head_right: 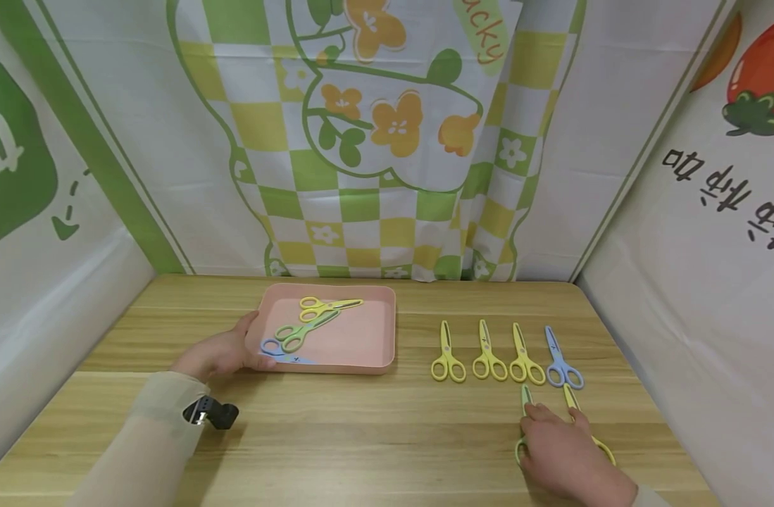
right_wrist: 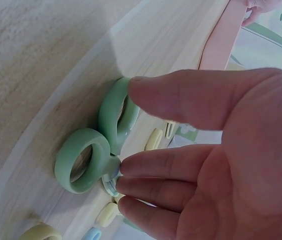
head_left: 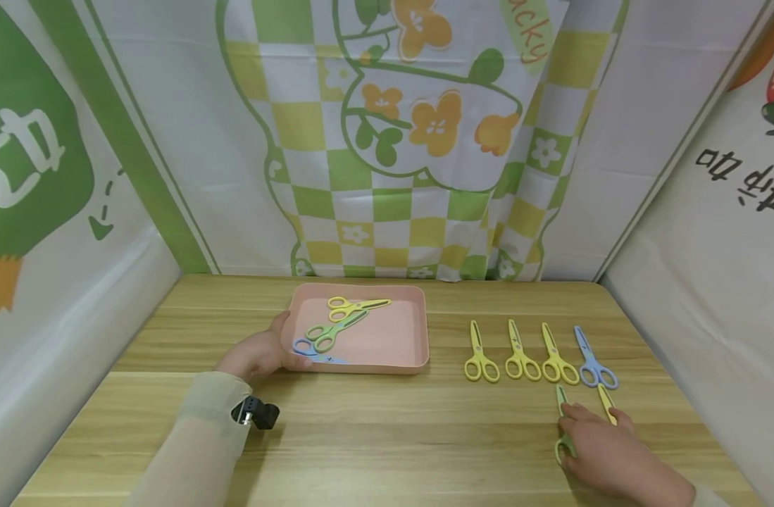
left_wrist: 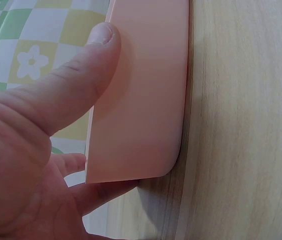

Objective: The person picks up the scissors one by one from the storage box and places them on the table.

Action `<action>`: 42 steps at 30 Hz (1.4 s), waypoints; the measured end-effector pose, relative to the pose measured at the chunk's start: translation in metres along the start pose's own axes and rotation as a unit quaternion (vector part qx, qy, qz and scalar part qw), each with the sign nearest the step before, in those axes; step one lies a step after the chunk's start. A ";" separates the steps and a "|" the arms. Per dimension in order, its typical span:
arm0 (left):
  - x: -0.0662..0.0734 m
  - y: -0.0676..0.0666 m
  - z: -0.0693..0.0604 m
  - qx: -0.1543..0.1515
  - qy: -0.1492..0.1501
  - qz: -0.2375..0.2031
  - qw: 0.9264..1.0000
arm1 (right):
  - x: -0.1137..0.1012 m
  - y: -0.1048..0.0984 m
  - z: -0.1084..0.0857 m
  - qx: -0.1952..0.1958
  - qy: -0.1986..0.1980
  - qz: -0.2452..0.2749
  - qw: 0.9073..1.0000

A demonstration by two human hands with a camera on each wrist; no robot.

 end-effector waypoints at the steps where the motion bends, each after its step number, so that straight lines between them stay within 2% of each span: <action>1: 0.000 0.000 0.000 0.000 0.000 0.000 1.000 | 0.000 0.000 0.000 0.001 0.000 0.001 1.000; 7: 0.000 0.000 -0.001 -0.002 0.005 0.007 1.000 | -0.001 0.004 -0.003 0.017 -0.012 -0.007 1.000; 11: 0.000 0.000 -0.001 -0.006 -0.005 0.006 1.000 | -0.002 0.003 -0.002 0.024 -0.020 -0.019 0.999; 14: -0.001 0.000 0.000 -0.008 -0.014 -0.001 1.000 | -0.007 -0.003 0.002 0.048 -0.031 -0.028 0.998; 19: -0.001 0.001 0.001 -0.009 -0.005 -0.004 1.000 | -0.034 -0.025 0.025 0.096 -0.081 -0.059 0.990; 22: -0.001 0.001 0.002 -0.010 -0.007 -0.007 1.000 | -0.063 -0.040 0.051 0.103 -0.131 -0.039 0.985; 26: -0.002 0.000 0.002 -0.016 -0.019 -0.022 0.999 | -0.110 -0.054 0.091 0.072 -0.207 0.019 0.976; 30: -0.001 0.000 0.001 -0.018 -0.025 -0.026 0.999 | -0.155 -0.059 0.128 0.016 -0.252 0.026 0.967; 35: 0.000 0.002 0.000 -0.016 -0.025 -0.020 0.999 | -0.197 -0.052 0.168 -0.045 -0.255 0.014 0.966; 42: 0.000 0.001 0.000 -0.009 -0.014 0.000 1.000 | -0.234 -0.047 0.202 -0.101 -0.249 0.021 0.963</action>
Point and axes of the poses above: each hand's wrist, its own z-axis towards the middle knuckle, its own y-axis out of the palm, x = y × z, the point moved 1 cm from there along z, towards the middle knuckle, and after that the axes turned 7 degrees about -x, right-handed, at the moved point
